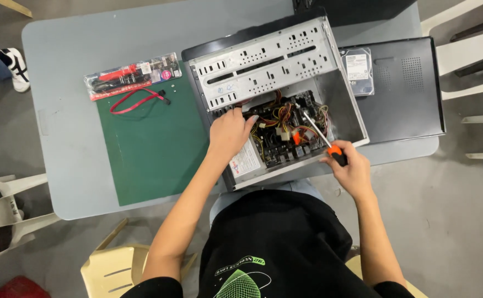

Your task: Assemble a desktop computer by installing the CPU cooler, power supply, and connecting internal cables

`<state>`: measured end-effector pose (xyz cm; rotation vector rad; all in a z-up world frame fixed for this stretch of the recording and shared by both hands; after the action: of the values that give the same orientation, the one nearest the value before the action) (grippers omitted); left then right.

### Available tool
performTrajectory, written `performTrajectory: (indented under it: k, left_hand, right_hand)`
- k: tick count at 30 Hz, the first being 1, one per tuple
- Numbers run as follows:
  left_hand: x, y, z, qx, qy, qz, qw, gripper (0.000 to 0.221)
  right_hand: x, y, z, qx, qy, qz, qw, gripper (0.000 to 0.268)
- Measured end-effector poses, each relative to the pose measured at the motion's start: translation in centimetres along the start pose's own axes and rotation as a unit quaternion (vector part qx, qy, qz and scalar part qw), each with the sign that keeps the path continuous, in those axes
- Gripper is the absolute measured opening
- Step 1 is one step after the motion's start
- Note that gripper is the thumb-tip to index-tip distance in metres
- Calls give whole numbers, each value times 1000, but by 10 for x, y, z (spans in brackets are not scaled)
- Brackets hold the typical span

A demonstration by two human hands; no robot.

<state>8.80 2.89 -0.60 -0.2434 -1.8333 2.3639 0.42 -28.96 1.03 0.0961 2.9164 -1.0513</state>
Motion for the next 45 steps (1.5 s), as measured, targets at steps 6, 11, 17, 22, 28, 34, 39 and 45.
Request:
performTrajectory:
  k: [6, 11, 17, 22, 28, 34, 39, 45]
  left_hand:
    - [-20, 17, 4, 8, -51, -118, 992, 61]
    - [-36, 33, 2, 109, -80, -221, 966, 67]
    - [-74, 65, -13, 119, -102, -410, 899, 96]
    - [-114, 209, -65, 240, -223, -306, 894, 87]
    - [-127, 256, -95, 87, -181, -392, 898, 81]
    - [-129, 219, -84, 36, -191, -551, 812, 93]
    - [-111, 171, -64, 54, -201, -583, 786, 109]
    - [-95, 123, -42, 49, -191, -604, 772, 108]
  right_hand:
    - [-13, -5, 8, -16, -16, 18, 1000, 42]
    - [-10, -2, 3, 9, -49, 56, 997, 46]
    - [20, 6, 5, 7, -67, 137, 988, 38]
    - [63, 12, 0, -61, -44, 197, 977, 34]
    - [143, 13, -18, -172, 36, 146, 974, 35]
    - [198, 18, -67, -162, 149, -91, 971, 30]
    - [220, 30, -81, -140, 237, -170, 946, 22]
    - [228, 43, -73, -135, 243, -164, 946, 24]
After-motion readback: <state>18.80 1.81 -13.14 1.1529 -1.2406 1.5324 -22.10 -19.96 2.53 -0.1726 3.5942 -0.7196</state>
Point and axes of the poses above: each hand's wrist, its own x-axis away from the middle knuckle, its own y-axis out of the palm, z = x × y, the point moved 4 cm from there along -x, towards the middle knuckle, and after that the axes turned 11 degrees about -x, right-handed, at the moved point
